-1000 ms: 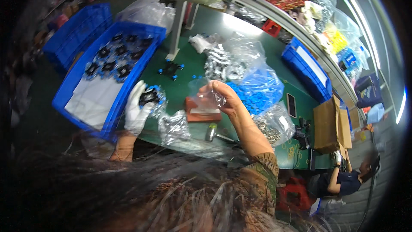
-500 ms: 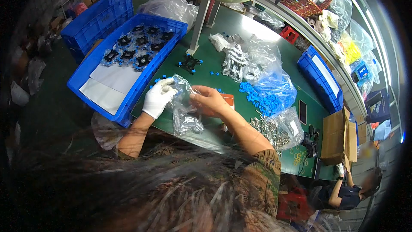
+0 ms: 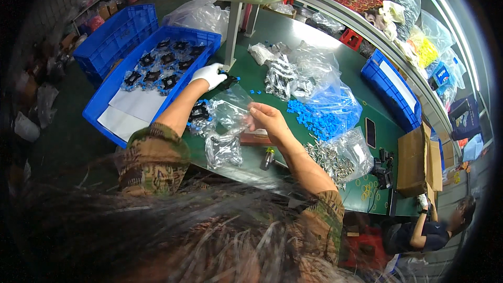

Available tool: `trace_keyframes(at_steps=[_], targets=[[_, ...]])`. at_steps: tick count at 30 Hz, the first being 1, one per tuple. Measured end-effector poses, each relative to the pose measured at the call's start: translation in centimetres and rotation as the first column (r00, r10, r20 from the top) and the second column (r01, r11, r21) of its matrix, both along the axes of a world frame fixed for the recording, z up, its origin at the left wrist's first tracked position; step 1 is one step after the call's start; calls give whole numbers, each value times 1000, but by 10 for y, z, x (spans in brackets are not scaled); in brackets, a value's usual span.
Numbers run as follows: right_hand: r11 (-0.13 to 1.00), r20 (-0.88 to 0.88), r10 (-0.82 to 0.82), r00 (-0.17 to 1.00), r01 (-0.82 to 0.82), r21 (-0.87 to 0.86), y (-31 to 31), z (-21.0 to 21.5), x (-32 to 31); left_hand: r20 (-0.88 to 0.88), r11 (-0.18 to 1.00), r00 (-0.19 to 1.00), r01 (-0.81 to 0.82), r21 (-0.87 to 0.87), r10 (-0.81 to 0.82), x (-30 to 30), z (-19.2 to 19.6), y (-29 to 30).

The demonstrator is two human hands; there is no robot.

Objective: The person assembles small black plastic frames with blue plastic pieces and metal pins. They use a hammer to tap the pins into place, then place the assembled units into a blue crate. The person also handles clear plastic bags and organizes components on the green workbench.

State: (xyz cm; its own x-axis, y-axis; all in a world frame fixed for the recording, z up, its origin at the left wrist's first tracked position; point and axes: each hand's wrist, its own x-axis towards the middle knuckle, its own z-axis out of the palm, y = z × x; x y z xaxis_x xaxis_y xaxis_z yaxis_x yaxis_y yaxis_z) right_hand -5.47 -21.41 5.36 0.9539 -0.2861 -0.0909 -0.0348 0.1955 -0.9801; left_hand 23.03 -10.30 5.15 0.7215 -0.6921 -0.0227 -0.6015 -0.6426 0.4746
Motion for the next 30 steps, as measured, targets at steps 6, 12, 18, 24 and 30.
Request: trace_keyframes(at_steps=[6, 12, 18, 24, 30], targets=[[1000, 3, 20, 1000, -20, 5, -7, 10, -2, -147, 990, 985, 70, -121, -88, 63, -72, -39], [992, -68, 87, 994, -93, -83, -1, 16, 25, -654, 600, 746, -467, -649, -127, 23, -18, 2], [719, 59, 349, 935, -227, -657, 54, 13, 93, -459, 159, 845, -431, -888, -276, -11, 69, 112], [-377, -132, 613, 779, 141, -915, 94, 12, 122, -296, 100, 912, -279, -955, -282, -65, 63, 162], [-352, -231, 636, 736, 11, -936, 105, 26, 122, -510, 90, 801, -509, -856, -315, -110, 12, 172]])
